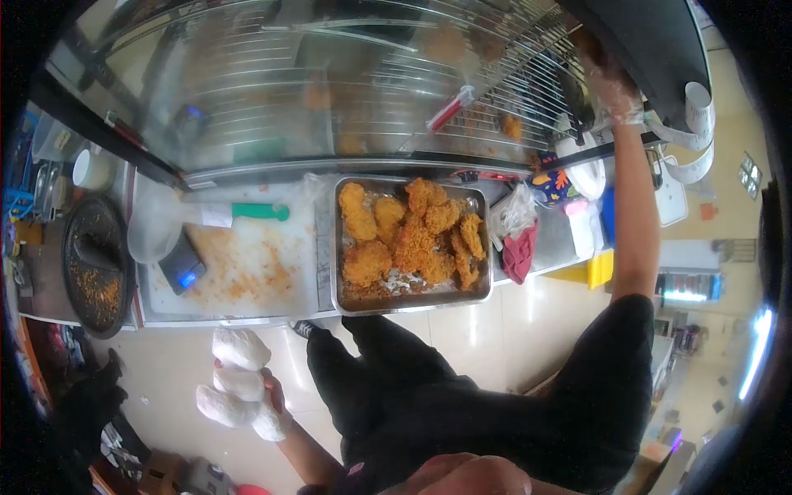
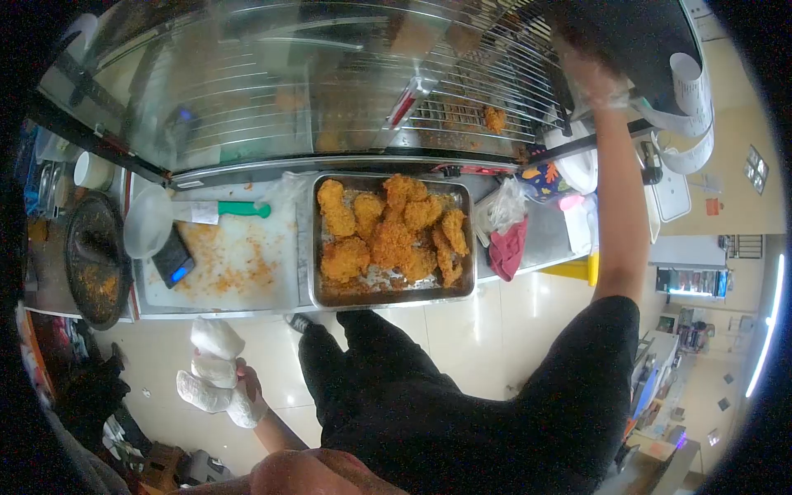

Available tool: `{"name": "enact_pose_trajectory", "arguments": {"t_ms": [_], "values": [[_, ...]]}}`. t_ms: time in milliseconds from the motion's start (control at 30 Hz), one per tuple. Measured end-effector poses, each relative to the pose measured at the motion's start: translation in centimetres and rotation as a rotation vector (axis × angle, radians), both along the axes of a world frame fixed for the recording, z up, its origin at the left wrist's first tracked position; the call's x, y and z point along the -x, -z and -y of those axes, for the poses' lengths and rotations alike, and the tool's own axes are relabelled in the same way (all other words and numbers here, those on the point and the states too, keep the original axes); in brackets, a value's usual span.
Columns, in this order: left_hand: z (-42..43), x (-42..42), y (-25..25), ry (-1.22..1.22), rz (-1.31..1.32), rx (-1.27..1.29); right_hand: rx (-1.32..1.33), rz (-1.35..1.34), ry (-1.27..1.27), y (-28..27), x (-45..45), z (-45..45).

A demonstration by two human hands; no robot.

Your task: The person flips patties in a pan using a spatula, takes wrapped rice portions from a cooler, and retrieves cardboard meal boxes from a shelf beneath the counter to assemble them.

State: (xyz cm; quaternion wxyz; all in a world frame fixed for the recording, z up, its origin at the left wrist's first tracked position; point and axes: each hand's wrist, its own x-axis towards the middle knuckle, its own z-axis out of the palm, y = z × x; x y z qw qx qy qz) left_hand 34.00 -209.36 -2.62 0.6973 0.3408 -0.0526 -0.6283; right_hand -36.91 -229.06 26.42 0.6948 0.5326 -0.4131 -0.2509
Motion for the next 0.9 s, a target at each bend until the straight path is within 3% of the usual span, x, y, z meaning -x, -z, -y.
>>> {"name": "enact_pose_trajectory", "arguments": {"t_ms": [33,100,167,200,267,333,400,467,533,600,700,733,767,800,900], "values": [[0.0,0.0,0.0,-0.008,0.005,-0.007,-0.037,0.17,-0.155,0.1,-1.2,-0.4],[0.0,0.0,0.0,-0.024,0.023,-0.015,0.047,0.827,0.185,-0.2,-7.0,-2.1],[0.0,0.1,-0.2,-0.036,0.027,-0.03,-0.004,0.992,0.138,0.2,-9.2,-3.8],[0.0,0.3,-0.5,-0.036,0.01,-0.028,-0.084,0.828,-0.086,0.8,-8.6,-4.6],[0.0,0.9,-1.4,-0.015,-0.109,0.051,-0.101,0.753,-0.183,1.3,-12.8,-7.0],[-0.1,1.0,-2.1,0.015,-0.199,0.133,0.027,0.834,-0.313,3.7,-14.9,-9.5],[-0.7,0.7,-2.6,0.027,-0.194,0.181,-0.025,1.071,-0.37,5.9,-19.6,-11.5],[-0.3,1.7,-3.9,-0.095,-0.194,0.188,-0.284,1.323,-0.453,10.6,-23.1,-11.8],[-1.6,0.3,-3.0,-0.062,-0.193,0.187,-0.686,1.469,-0.405,11.6,-31.1,-9.8],[-2.3,-0.3,-2.8,-0.007,-0.208,0.256,-0.882,1.445,-0.559,16.3,-36.4,-6.4],[-4.4,-1.5,-2.4,-0.2,-0.067,-0.001,-0.957,1.436,-0.696,21.6,-44.2,-2.1],[-5.9,-2.7,-0.1,-0.18,0.146,0.046,-0.989,1.383,-0.692,23.3,-46.5,-0.5],[-7.4,-3.8,2.3,-0.179,0.357,0.085,-1.23,1.45,-0.502,26.5,-49.0,1.1],[-7.4,-4.2,2.6,-0.183,0.434,0.114,-1.093,1.429,-0.745,32.4,-50.6,1.7],[-5.3,-2.7,0.7,-0.08,0.297,0.225,-1.241,1.568,-0.689,32.6,-51.2,1.3]]}}
